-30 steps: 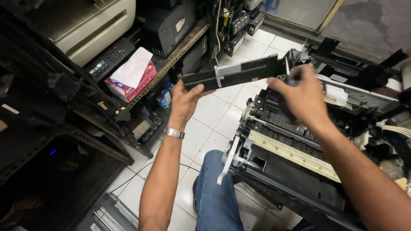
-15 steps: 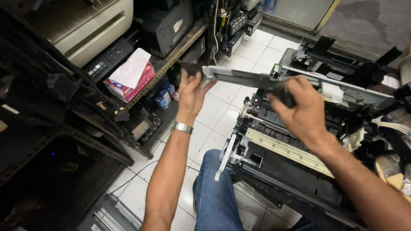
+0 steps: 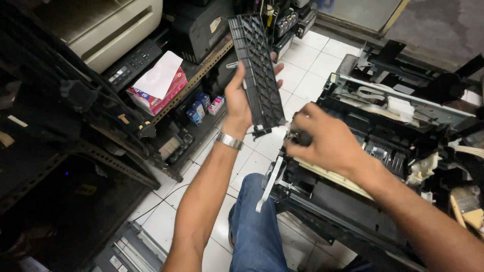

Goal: The person removes a black plastic component from a disassembled printer, brushes it with a paintbrush, and wipes it with a white cloth. The person handles the component by hand and uses a brush and cloth to clean its surfaces.

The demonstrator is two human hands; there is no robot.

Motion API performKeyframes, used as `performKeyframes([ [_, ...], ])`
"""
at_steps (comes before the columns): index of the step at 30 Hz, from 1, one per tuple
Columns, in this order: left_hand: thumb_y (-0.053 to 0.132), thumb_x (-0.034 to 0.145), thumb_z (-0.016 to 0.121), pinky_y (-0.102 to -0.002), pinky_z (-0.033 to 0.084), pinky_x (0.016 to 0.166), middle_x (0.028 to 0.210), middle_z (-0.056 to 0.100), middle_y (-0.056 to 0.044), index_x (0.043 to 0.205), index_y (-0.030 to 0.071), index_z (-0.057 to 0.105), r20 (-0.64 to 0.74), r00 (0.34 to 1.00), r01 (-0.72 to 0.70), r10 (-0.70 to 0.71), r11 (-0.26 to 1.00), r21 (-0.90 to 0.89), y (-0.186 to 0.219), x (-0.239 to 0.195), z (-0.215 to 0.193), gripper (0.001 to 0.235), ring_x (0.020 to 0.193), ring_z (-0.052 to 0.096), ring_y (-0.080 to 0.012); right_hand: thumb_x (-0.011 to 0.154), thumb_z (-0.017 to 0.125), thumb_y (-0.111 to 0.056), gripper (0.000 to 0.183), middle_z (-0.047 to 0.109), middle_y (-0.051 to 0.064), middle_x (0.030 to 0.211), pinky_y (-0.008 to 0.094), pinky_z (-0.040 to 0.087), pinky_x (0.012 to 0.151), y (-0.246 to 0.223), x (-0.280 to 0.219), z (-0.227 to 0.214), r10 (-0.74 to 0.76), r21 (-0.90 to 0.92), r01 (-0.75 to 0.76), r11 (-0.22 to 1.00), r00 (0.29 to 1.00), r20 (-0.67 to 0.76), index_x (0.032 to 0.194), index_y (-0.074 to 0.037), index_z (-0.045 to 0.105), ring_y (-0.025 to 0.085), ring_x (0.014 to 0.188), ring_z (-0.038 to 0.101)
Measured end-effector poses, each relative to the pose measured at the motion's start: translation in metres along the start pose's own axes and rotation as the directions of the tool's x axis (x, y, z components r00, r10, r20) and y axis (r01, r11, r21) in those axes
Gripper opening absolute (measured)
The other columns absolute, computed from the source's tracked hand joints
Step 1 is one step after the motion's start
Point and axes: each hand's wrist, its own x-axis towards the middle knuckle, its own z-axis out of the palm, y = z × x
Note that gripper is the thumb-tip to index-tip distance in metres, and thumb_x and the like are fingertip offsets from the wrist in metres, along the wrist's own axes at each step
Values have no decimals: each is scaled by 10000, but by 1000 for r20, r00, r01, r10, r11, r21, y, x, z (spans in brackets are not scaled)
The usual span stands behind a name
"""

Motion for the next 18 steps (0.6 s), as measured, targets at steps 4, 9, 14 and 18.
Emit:
performKeyframes([
  [4,408,1094,320,-515,550,1008,1512,479,-227,1540,40,324,166,984,-100,67,975,197,27,7,12,578,1283,563,-420,888,619,-119,160,581,159,837,405,540,497,-64,48,-76,594,387,-859,334,511,622,1007,-16,589,279,656,564],
  [9,358,1080,420,-511,601,975,1545,460,-224,1514,0,375,163,982,-135,91,949,284,37,17,19,564,1305,577,-448,871,698,-362,341,727,105,899,313,498,731,-58,72,-37,566,345,-863,370,503,653,1070,-87,726,220,768,641],
  [14,282,1082,431,-509,624,946,1544,452,-238,1496,69,360,112,987,-149,115,919,365,40,30,8,471,1283,604,-472,811,667,-156,195,686,198,804,371,538,528,-60,93,-3,499,455,-873,174,476,724,910,-1,603,302,624,674],
  [18,239,1034,511,-504,613,947,1365,581,-308,1394,-25,480,173,981,-146,83,909,391,43,29,6,448,1193,650,-469,753,684,-250,217,512,31,623,359,308,488,-53,102,22,580,330,-853,404,518,629,689,-100,542,183,527,433],
])
